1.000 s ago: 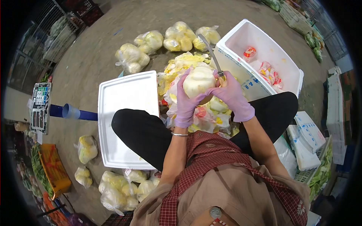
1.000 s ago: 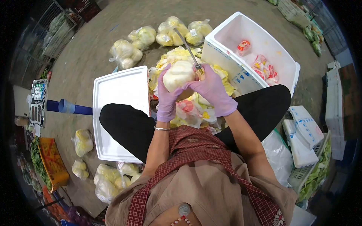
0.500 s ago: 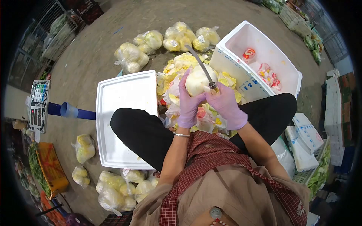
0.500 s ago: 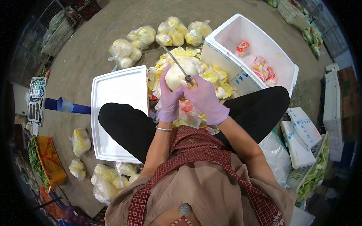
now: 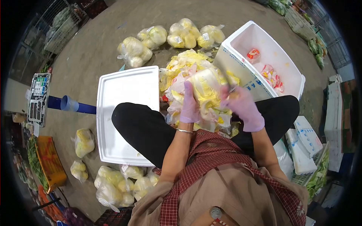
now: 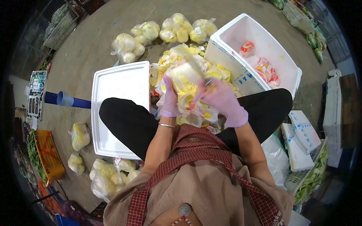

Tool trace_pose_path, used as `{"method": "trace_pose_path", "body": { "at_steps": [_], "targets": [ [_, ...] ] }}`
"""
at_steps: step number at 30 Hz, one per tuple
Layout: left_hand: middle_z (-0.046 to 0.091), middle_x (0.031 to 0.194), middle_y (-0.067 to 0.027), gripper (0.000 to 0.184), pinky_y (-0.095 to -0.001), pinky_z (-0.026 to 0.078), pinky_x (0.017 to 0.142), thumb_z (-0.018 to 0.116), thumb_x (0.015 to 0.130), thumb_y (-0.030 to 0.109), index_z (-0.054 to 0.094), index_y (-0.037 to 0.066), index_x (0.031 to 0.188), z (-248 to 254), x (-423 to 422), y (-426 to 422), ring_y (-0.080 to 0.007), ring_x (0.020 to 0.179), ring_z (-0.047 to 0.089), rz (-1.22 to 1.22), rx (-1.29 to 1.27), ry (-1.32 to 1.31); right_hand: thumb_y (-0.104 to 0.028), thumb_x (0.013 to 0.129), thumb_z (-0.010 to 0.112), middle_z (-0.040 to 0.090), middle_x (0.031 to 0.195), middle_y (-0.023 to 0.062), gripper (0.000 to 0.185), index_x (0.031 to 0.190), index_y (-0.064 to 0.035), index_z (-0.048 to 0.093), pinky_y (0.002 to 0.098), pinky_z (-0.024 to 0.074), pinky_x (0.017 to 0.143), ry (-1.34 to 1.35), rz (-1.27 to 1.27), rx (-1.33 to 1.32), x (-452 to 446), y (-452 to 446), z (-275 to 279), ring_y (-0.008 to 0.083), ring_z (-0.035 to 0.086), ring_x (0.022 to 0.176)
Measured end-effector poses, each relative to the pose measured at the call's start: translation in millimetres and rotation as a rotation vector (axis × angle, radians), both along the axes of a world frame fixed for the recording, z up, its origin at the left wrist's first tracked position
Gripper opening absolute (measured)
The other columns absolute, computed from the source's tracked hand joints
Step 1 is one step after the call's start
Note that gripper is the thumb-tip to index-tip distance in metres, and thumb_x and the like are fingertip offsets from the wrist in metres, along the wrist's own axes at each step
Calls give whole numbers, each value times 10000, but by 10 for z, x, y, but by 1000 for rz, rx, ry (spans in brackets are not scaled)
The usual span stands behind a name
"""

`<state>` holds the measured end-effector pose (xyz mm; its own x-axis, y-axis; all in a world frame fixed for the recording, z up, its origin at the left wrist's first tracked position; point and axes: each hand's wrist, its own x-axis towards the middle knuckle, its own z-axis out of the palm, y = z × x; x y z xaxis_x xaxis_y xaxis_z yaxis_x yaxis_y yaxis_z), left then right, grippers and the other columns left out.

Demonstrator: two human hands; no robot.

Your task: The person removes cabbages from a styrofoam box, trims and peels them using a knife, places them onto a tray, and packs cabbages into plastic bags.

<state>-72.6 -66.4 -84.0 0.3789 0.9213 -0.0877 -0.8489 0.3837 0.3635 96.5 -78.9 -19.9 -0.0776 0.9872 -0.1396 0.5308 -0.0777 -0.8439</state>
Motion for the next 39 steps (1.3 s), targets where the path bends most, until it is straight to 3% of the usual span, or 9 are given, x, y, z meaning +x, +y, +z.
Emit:
{"method": "trace_pose_path", "body": {
  "at_steps": [1, 6, 8, 12, 18, 23, 26, 29, 39],
  "targets": [
    [511, 1274, -120, 776, -359, 466, 941, 437, 856, 641, 377, 40, 1342, -56, 5, 23, -235, 1137, 535, 27, 3, 9, -297, 645, 794, 669, 926, 103, 588, 1126, -34, 582, 346, 494, 785, 61, -222, -43, 19, 76, -31, 234, 643, 892],
    [491, 1288, -110, 778, -343, 436, 968, 485, 853, 613, 359, 36, 1359, -158, 58, 45, -216, 1155, 506, 60, 103, 231, -266, 619, 827, 641, 961, 117, 892, 1348, 3, 390, 300, 491, 767, -30, -52, 121, 34, 265, -205, 191, 615, 870],
    [514, 1229, -111, 683, -307, 462, 908, 572, 868, 461, 364, 17, 1344, -74, 8, 88, -185, 1083, 532, 87, 143, 417, -269, 618, 834, 620, 1035, 145, 892, 1341, 13, 394, 284, 484, 789, 262, -182, -361, 10, 283, -156, 180, 602, 909],
    [541, 1143, -104, 670, -260, 471, 840, 683, 835, 240, 333, -2, 1352, 41, -88, 103, -140, 993, 543, -2, 163, 725, -284, 612, 838, 596, 1115, 155, 889, 1326, 27, 410, 273, 473, 821, 260, -204, -288, 28, 229, -361, 171, 594, 969],
    [586, 1015, -90, 717, -242, 480, 691, 587, 739, -3, 286, -9, 1389, -44, -115, 67, -126, 784, 570, -38, 138, 843, -309, 598, 843, 597, 1117, 148, 888, 1309, 29, 432, 287, 466, 843, 137, -144, -59, 35, 148, -377, 188, 588, 987],
    [623, 988, -129, 596, -250, 478, 679, 480, 713, -38, 451, -5, 1308, -159, -124, 99, -133, 753, 576, -37, 165, 1158, -310, 608, 828, 611, 1050, 110, 888, 1322, 22, 418, 253, 484, 756, 37, -109, 25, 125, 148, -556, 154, 602, 915],
    [624, 954, -78, 504, -217, 462, 640, 477, 735, -32, 542, 7, 1233, -198, -200, 141, -112, 712, 562, 5, 222, 1138, -309, 677, 777, 611, 885, 48, 750, 1278, 5, 457, 213, 459, 579, 333, -224, -400, 340, 229, -603, 93, 584, 713],
    [616, 985, -50, 426, -211, 465, 682, 514, 771, 3, 570, 11, 1194, -151, -162, 151, -100, 757, 563, 34, 91, 819, -329, 753, 707, 576, 755, -7, 590, 1214, -27, 497, 189, 375, 457, 691, -202, -344, 415, 175, -716, 42, 504, 558],
    [562, 1125, -86, 509, -258, 440, 871, 611, 789, 111, 477, -9, 1265, -12, -203, 101, -131, 1000, 538, -156, 183, 844, -348, 796, 661, 569, 722, -25, 469, 1139, -56, 530, 184, 343, 434, 764, -161, -316, 342, 132, -808, 32, 455, 495]
  ]
}}
